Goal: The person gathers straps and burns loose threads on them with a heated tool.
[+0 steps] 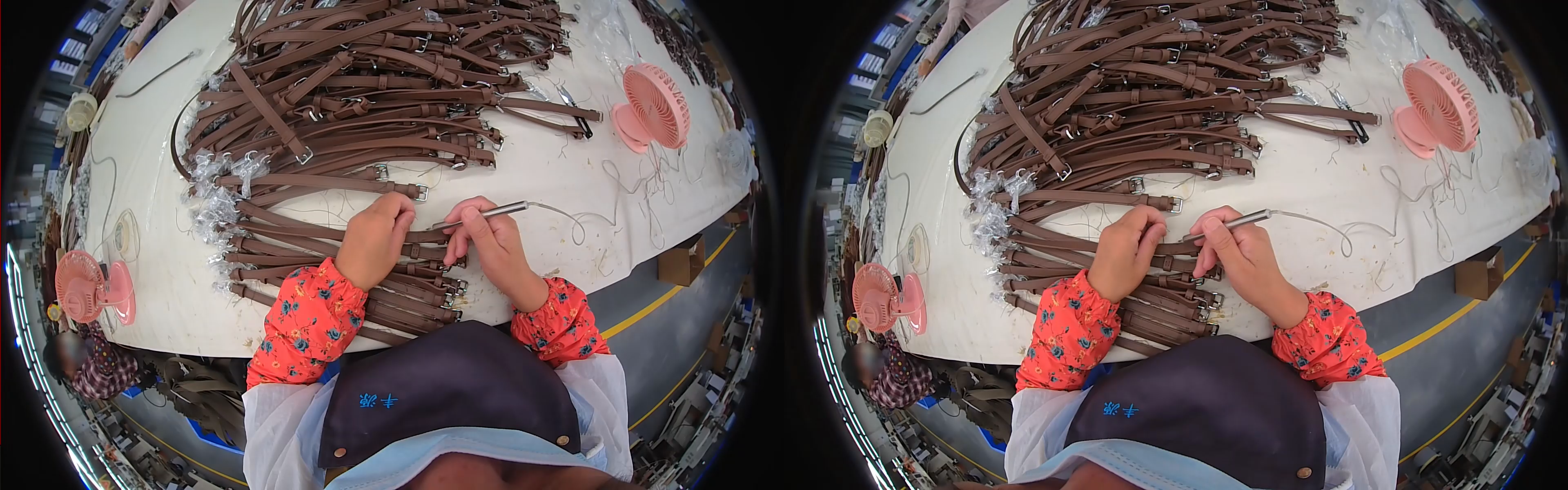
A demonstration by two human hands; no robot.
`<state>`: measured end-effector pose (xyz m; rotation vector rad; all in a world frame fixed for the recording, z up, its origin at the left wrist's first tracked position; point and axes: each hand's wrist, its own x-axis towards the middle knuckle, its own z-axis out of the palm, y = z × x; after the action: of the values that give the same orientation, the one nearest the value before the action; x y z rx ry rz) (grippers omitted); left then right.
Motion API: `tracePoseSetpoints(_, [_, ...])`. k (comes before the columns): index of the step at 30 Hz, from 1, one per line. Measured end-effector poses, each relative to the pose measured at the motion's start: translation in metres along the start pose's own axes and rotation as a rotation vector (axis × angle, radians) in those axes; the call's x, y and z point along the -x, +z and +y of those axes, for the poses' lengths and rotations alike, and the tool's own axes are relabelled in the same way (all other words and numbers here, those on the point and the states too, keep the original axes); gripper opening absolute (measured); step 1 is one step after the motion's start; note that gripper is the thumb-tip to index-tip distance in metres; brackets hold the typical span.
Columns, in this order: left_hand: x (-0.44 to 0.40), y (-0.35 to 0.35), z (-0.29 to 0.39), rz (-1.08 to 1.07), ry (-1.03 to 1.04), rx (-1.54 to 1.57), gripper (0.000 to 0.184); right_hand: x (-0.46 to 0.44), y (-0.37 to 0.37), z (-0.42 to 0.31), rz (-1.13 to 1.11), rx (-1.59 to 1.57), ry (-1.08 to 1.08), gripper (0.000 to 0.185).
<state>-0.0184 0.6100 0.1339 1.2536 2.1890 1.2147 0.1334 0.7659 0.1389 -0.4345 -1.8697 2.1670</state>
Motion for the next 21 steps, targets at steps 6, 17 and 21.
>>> tracePoseSetpoints(6, [-0.001, -0.013, 0.0, -0.196, 0.182, 0.008, 0.01, 0.001, 0.0, 0.002, 0.054, -0.021, -0.085, 0.034])
tracePoseSetpoints(17, [0.001, -0.026, 0.008, -0.265, 0.118, -0.037, 0.016, 0.004, 0.003, -0.001, 0.084, 0.037, -0.139, 0.029])
tracePoseSetpoints(21, [-0.008, -0.03, 0.002, 0.156, 0.258, -0.52, 0.03, 0.006, 0.001, 0.0, 0.062, 0.085, -0.142, 0.027])
